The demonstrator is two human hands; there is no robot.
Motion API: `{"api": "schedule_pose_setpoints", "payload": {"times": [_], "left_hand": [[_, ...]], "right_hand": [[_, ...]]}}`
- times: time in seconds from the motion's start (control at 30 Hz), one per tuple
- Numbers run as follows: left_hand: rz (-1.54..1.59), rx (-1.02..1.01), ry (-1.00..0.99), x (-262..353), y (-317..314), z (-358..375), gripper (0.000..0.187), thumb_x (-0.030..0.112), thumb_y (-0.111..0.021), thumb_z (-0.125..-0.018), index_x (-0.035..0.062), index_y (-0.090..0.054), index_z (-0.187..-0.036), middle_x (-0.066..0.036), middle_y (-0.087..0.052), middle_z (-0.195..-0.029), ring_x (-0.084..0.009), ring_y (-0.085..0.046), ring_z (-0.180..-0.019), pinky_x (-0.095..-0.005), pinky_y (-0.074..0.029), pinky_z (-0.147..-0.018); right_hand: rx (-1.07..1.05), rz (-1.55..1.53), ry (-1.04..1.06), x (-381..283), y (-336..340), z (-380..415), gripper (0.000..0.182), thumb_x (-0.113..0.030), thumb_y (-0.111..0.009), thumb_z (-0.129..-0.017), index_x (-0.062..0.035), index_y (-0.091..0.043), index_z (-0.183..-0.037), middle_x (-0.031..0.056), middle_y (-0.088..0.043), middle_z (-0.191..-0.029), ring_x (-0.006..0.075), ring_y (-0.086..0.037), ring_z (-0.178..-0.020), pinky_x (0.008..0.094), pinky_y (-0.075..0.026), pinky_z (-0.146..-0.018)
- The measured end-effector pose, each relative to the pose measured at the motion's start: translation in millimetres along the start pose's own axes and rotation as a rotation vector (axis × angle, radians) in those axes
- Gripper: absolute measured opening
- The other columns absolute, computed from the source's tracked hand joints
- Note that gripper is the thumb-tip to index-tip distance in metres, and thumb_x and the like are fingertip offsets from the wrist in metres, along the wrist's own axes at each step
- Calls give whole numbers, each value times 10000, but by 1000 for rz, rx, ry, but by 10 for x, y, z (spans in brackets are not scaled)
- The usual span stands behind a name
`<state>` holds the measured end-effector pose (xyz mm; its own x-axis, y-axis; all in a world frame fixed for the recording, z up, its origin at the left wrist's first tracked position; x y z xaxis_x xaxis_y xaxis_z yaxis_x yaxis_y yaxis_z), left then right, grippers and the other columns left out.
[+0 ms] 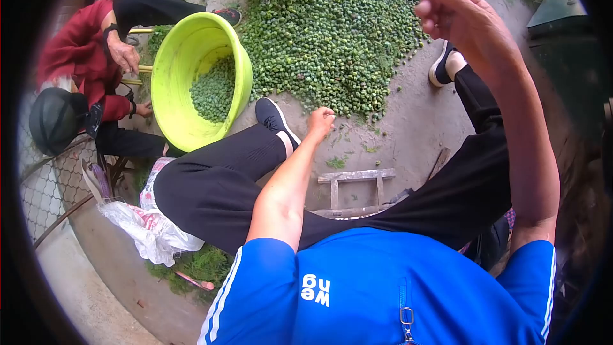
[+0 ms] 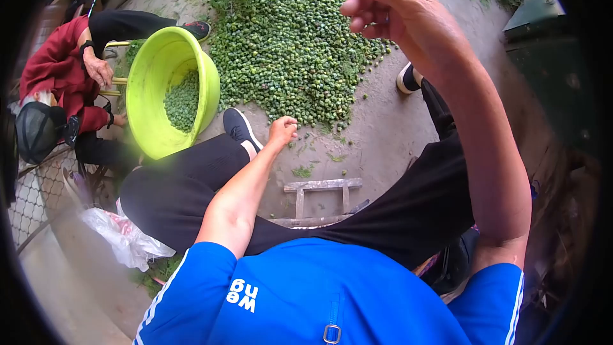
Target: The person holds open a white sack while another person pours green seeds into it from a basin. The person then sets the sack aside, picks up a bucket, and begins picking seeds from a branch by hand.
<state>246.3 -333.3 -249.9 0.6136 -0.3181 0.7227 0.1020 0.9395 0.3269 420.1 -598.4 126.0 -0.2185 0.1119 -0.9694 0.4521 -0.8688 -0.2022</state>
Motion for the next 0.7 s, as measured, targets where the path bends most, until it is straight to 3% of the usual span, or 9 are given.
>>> {"api": "schedule_pose_setpoints", "payload": {"times": [0.1, 0.17, 0.23, 0.33, 0.37, 0.5, 0.6, 0.7], "left_hand": [[-49, 77, -4, -178, 93, -133, 175, 100, -596, -797, 58, -607, -966, -44, -642, -752, -111, -616, -565, -243, -458, -437], [-48, 271, 3, -344, 168, -306, 241, 85, -584, -795, 60, -566, -1035, -54, -635, -734, -118, -600, -546, -252, -464, -427], [58, 335, 40, -521, 269, -518, 367, 65, -586, -784, 65, -488, -1138, -84, -626, -789, -138, -592, -554, -264, -478, -423], [248, 406, 277, -69, 364, -436, 511, 40, -601, -762, 72, -389, -1227, -137, -585, -961, -174, -607, -625, -301, -505, -436], [270, 435, 314, 45, 372, -406, 514, 47, -606, -778, 79, -379, -1238, -150, -571, -1001, -203, -619, -680, -331, -534, -479], [615, 478, 467, 268, 336, -556, 592, 54, -638, -790, 100, -295, -1270, -200, -470, -1144, -368, -599, -788, -442, -564, -572], [671, 443, 327, 399, 338, -812, 566, 47, -640, -786, 71, -316, -1249, -182, -490, -1094, -344, -600, -775, -436, -567, -573], [841, 134, 114, 679, 399, -931, 491, 65, -618, -804, 30, -380, -1232, -139, -535, -999, -258, -605, -721, -379, -573, -586]], "right_hand": [[6, -29, 0, 13, 12, -12, 260, -225, -454, -937, -39, -595, -1051, 25, -628, -855, 91, -595, -738, 229, -487, -691], [35, -41, -13, -5, 28, 16, 250, -214, -464, -930, -34, -599, -1039, 35, -633, -841, 101, -601, -725, 234, -489, -680], [-28, 23, -4, -69, -28, 27, 302, -230, -428, -950, -18, -550, -1128, 11, -586, -887, 80, -541, -764, 223, -437, -706], [36, -87, -48, -85, -9, 8, 252, -180, -463, -932, 2, -565, -1074, 62, -616, -863, 129, -588, -742, 251, -481, -689], [54, -181, -87, -89, -7, -1, 221, -142, -482, -922, 21, -568, -1043, 100, -623, -861, 165, -608, -740, 274, -501, -685], [74, -208, -80, -87, 17, 9, 239, -139, -467, -928, 38, -556, -1063, 109, -620, -861, 171, -608, -742, 272, -501, -686], [76, -199, -85, -89, 61, 20, 247, -144, -463, -932, 39, -547, -1075, 108, -619, -870, 170, -606, -750, 271, -500, -694], [87, -203, -124, -212, 5, 76, 257, -153, -456, -936, 41, -540, -1083, 106, -617, -881, 168, -603, -758, 269, -498, -700]]}}
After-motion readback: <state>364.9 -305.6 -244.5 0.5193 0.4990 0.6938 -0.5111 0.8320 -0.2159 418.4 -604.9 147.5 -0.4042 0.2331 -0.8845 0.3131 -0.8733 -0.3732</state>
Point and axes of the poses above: each hand's wrist, its own z-axis away from the middle knuckle, its own y-axis out of the back of the hand, x = y × z, the point moved 2 cm from there along -z, towards the middle knuckle
